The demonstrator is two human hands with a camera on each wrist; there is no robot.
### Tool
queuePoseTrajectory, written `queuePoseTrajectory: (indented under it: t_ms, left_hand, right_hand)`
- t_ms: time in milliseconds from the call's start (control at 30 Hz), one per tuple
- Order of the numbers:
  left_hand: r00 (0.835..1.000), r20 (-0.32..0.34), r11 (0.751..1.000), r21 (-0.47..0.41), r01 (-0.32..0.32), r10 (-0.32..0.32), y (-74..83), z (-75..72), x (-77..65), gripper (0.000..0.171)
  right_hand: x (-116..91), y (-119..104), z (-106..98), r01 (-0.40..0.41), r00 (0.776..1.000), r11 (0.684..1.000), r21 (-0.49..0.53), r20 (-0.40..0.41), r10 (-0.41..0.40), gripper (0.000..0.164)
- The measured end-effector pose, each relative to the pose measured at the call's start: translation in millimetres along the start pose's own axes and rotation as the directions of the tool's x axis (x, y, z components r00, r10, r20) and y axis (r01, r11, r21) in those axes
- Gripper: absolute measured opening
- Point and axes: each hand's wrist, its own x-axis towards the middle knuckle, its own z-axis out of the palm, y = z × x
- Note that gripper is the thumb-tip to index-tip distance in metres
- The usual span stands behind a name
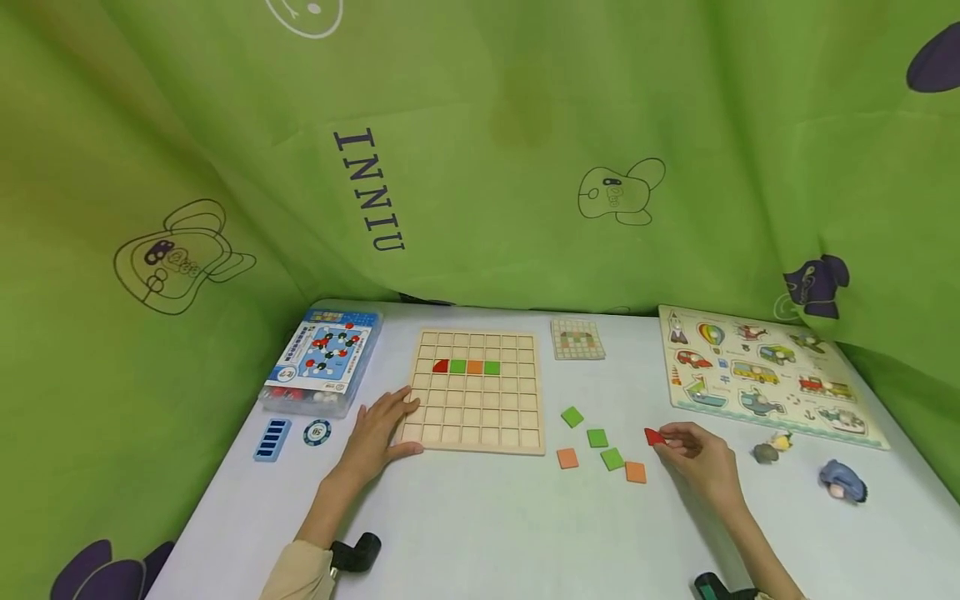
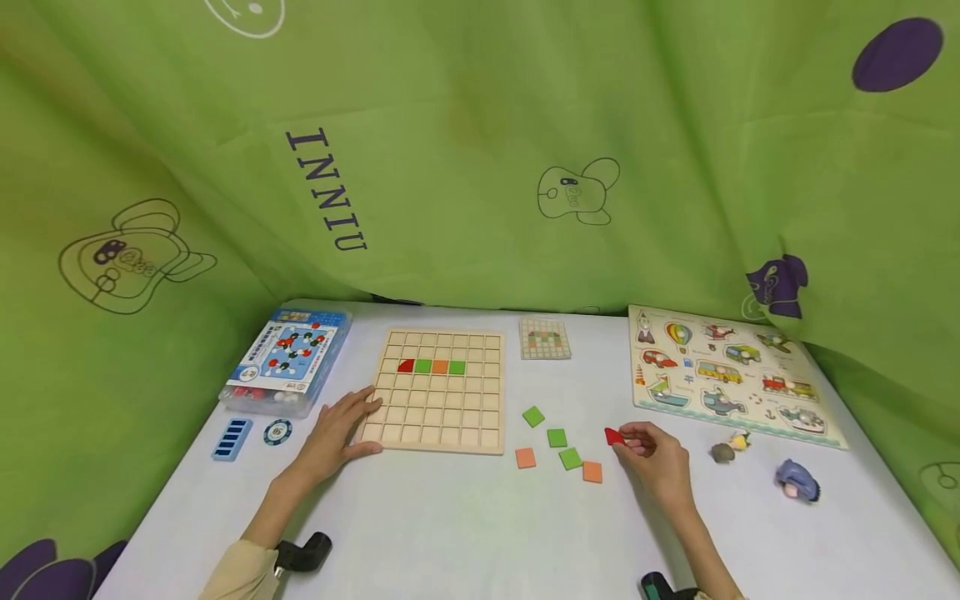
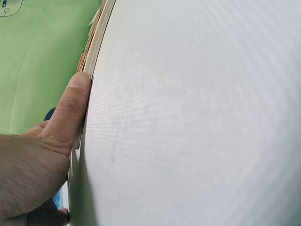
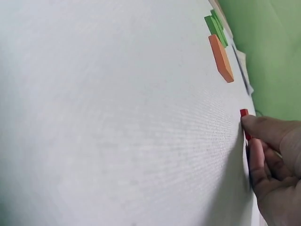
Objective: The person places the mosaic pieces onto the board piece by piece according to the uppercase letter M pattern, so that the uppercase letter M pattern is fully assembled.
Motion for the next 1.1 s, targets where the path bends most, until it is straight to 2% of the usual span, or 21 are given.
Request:
queuePoseTrajectory:
  t_ms: [200, 367, 533, 667, 767, 900, 1000, 1100]
  left_hand:
    - [1.0, 0.007, 1.0, 0.001, 0.006, -0.006, -0.5, 0.2, 0.6, 0.068]
    - [1.0, 0.008, 1.0, 0.003, 0.011, -0.011, 0.1, -0.5, 0.5, 0.068]
    - [1.0, 0.011, 1.0, 0.0, 0.015, -0.015, 0.4, -0.2, 0.8, 0.068]
    - [1.0, 0.011, 1.0, 0.002, 0.018, -0.018, 0.7, -0.4, 0.8, 0.068]
    - [1.0, 0.015, 1.0, 0.001, 0.025, -0.025, 1.4, -0.7, 0.9, 0.068]
    - [0.999, 0.016, 0.999, 0.002, 0.033, -0.033, 1.8, -1.1, 0.7, 0.067]
    - [0.999, 0.01, 1.0, 0.0, 0.031, -0.031, 2.3, -1.6, 0.2, 0.067]
    - [1.0, 0.011, 1.0, 0.001, 0.028, -0.028, 3.2, -2.3, -0.6, 0.066]
  right_hand:
    - [2, -2, 4, -0.007, 1.0, 1.0, 0.025, -0.022, 0.007, 0.022]
    - [7, -14, 15, -0.032, 0.999, 0.995, 0.093, -0.038, 0.036, 0.021]
    - [24, -35, 35, -0.067, 0.997, 0.984, 0.165, -0.031, 0.073, 0.019]
    - [43, -57, 60, -0.092, 0.996, 0.973, 0.213, 0.007, 0.093, 0.02]
    - [57, -73, 81, -0.07, 0.997, 0.969, 0.238, 0.034, 0.064, 0.02]
    - [73, -95, 107, 0.029, 0.998, 0.971, 0.239, 0.04, -0.04, 0.019]
    - [84, -108, 123, 0.114, 0.992, 0.969, 0.22, 0.029, -0.124, 0.017]
    - [93, -117, 137, 0.167, 0.984, 0.963, 0.212, 0.029, -0.177, 0.017]
